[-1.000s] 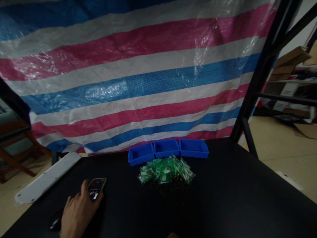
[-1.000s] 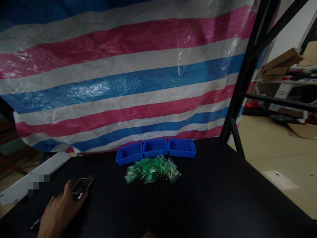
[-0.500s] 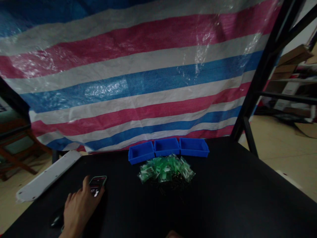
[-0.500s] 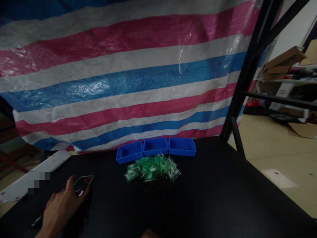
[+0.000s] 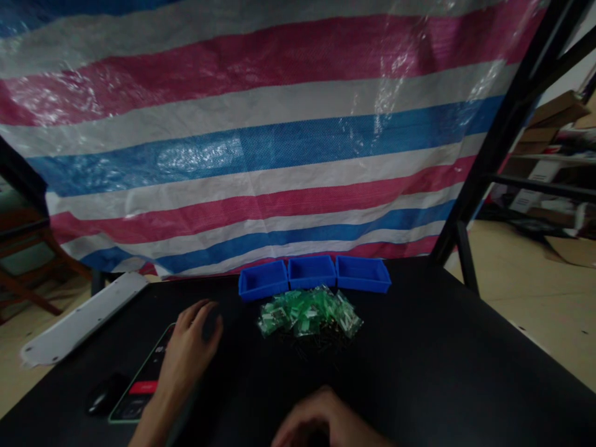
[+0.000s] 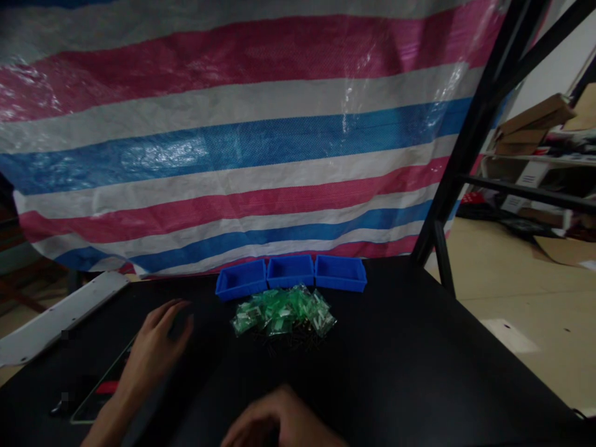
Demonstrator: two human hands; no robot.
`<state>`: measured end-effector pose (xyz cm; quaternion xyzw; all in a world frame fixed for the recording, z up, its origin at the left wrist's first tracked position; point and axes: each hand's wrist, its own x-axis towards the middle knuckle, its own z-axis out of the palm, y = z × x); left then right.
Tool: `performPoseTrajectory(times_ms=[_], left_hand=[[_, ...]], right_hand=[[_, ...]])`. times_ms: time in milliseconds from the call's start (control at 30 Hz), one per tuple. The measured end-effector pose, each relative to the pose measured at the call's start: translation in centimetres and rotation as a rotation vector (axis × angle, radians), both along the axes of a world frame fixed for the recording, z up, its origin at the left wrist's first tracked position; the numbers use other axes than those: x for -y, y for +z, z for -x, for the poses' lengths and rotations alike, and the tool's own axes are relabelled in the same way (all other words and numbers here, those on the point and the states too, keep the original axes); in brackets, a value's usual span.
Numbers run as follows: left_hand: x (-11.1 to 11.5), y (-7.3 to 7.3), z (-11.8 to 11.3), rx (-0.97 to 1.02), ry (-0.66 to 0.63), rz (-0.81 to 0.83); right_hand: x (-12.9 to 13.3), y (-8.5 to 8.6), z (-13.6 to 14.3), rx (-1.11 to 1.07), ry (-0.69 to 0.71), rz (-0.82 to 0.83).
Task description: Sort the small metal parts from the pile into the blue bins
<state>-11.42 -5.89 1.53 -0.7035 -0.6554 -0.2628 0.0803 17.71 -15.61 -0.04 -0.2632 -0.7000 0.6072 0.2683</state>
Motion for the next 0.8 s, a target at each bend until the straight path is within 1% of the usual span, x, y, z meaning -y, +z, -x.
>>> performPoseTrajectory(times_ms=[33,67,100,133,200,267,333,400,500,567,633,733,800], left_hand=[[-0.5,0.5,-1.5,0.064,-0.106,0.02],[-1.0,1.0,-3.2,0.116,-0.21,0.048],[-1.6,1.5,-4.8,0.152,-0.302,0.071],[-2.2,2.0,-6.4,0.168,-0.39,0.076],[-3.5,2.6,-9.2,0.176,-0.516,0.068],[-4.6,2.7,-11.4,0.16,-0.587,0.083],[-5.2,2.4,-12.6,0.109,-0.64,0.125],[-5.3,1.8,-13.1,0.04,-0.659,0.141],[-5.1,0.6,-12.6,-0.032,-0.661,0.14],[-5.1,-0.2,-12.1,-0.036,-0.633,0.137],[-5.4,-0.9,-11.7,-0.024,-0.618,0.132],[-6.0,-1.6,-11.5,0.046,-0.646,0.066],[-6.2,-1.8,-11.6,0.212,-0.639,0.0]], right_hand=[[-1.2,0.5,-0.3,-0.008,-0.09,-0.015],[-2.7,1.1,-0.7,-0.027,-0.278,-0.071],[-4.4,1.9,-1.3,-0.02,-0.408,-0.135],[-6.3,2.6,-1.9,0.003,-0.51,-0.215],[-9.9,4.0,-3.3,0.062,-0.684,-0.346],[-12.7,4.7,-4.6,0.19,-0.73,-0.421],[-14.3,4.6,-5.6,0.3,-0.721,-0.498],[-14.8,3.7,-6.3,0.303,-0.784,-0.55],[-14.5,2.0,-7.0,0.204,-0.912,-0.598],[-14.4,1.1,-7.2,0.143,-0.951,-0.588],[-14.3,0.7,-7.3,0.094,-0.98,-0.564],[-14.1,0.7,-7.1,0.062,-1.009,-0.564],[-13.9,0.8,-6.8,0.072,-0.992,-0.591]])
